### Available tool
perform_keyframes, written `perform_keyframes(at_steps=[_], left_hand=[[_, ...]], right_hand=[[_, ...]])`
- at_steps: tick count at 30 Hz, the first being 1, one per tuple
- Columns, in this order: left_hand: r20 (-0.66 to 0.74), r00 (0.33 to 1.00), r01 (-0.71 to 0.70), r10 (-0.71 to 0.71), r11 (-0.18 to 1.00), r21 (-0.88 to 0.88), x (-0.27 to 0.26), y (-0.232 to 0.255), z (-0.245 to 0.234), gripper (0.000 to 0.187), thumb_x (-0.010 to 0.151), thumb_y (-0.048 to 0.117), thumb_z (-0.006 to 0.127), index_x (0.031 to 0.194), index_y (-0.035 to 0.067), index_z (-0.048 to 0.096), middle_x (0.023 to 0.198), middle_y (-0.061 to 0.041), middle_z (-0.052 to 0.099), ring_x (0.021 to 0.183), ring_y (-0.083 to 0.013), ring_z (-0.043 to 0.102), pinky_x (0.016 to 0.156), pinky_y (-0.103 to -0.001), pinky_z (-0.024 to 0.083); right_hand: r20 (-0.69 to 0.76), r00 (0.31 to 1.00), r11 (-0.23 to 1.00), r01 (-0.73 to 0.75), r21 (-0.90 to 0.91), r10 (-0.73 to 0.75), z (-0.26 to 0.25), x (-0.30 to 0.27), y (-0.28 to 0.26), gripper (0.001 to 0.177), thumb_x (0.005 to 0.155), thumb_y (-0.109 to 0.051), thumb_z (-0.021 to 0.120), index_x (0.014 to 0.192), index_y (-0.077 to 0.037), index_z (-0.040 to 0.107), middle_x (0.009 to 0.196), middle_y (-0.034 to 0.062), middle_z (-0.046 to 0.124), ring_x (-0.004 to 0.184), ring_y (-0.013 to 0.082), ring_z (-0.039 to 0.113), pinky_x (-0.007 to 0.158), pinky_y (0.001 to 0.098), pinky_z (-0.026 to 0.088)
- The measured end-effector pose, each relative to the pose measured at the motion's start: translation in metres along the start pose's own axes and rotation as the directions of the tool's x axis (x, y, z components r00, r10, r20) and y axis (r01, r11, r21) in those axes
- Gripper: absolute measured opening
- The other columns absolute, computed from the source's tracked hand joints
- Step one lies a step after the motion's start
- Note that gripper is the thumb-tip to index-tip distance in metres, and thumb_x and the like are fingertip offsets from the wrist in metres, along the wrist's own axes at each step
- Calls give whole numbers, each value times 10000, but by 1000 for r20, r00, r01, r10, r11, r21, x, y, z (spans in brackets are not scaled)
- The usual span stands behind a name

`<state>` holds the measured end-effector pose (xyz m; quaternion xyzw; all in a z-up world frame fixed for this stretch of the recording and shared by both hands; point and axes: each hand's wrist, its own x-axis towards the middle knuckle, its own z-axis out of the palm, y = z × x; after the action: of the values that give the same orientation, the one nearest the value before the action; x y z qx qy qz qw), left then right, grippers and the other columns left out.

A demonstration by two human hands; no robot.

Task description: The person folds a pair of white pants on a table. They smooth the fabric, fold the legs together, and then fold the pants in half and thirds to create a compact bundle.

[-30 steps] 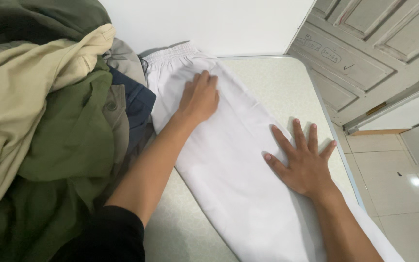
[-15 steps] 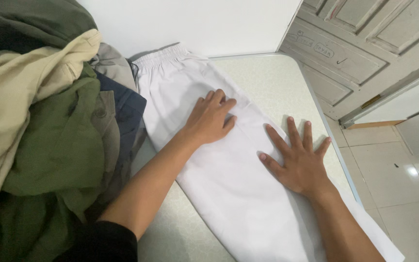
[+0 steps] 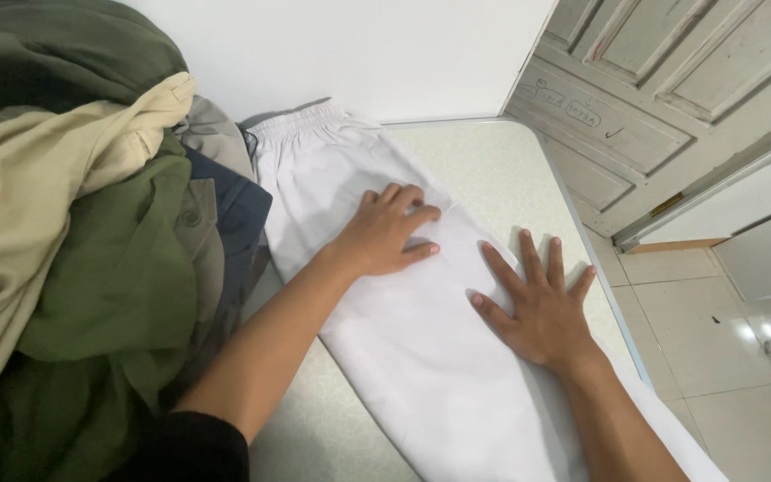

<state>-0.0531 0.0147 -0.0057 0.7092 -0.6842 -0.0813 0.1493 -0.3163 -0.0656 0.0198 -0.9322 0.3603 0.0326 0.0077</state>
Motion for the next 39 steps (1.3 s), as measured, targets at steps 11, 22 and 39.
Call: perform_keyframes(at_steps=[11, 22, 39], left_hand=[[-109, 993, -34, 37, 999, 33, -3, -20, -3, 788, 900, 574, 630, 1566, 243, 370, 1683, -85, 219, 1559, -312, 141, 1175, -692, 98], [-33, 936, 349, -349, 916, 199, 8, -56, -30, 843, 928, 746, 418, 1623, 324, 196, 1712, -26, 46, 1555, -316, -10, 1205, -655, 10], [-88, 904, 426, -417, 870, 248, 16, -76, -32, 788, 986, 671, 401, 1620, 265, 170, 1702, 12, 55, 1562, -241, 63, 1212, -654, 44]], right_hand=[[-23, 1000, 999, 10, 33, -9, -2, 0, 1, 776, 880, -779, 329, 1563, -414, 274, 1670, 156, 66, 1502, 467, -48, 1068, 800, -47], [-18, 1000, 1000, 2, 1, -2, 1, 0, 3, 777, 878, -795, 305, 1562, -429, 256, 1672, 142, 64, 1506, 462, -48, 1082, 792, -54], [-7, 1000, 1000, 11, -10, -11, 0, -1, 4, 778, 891, -785, 298, 1571, -410, 254, 1681, 132, 63, 1509, 466, -36, 1082, 800, -39]])
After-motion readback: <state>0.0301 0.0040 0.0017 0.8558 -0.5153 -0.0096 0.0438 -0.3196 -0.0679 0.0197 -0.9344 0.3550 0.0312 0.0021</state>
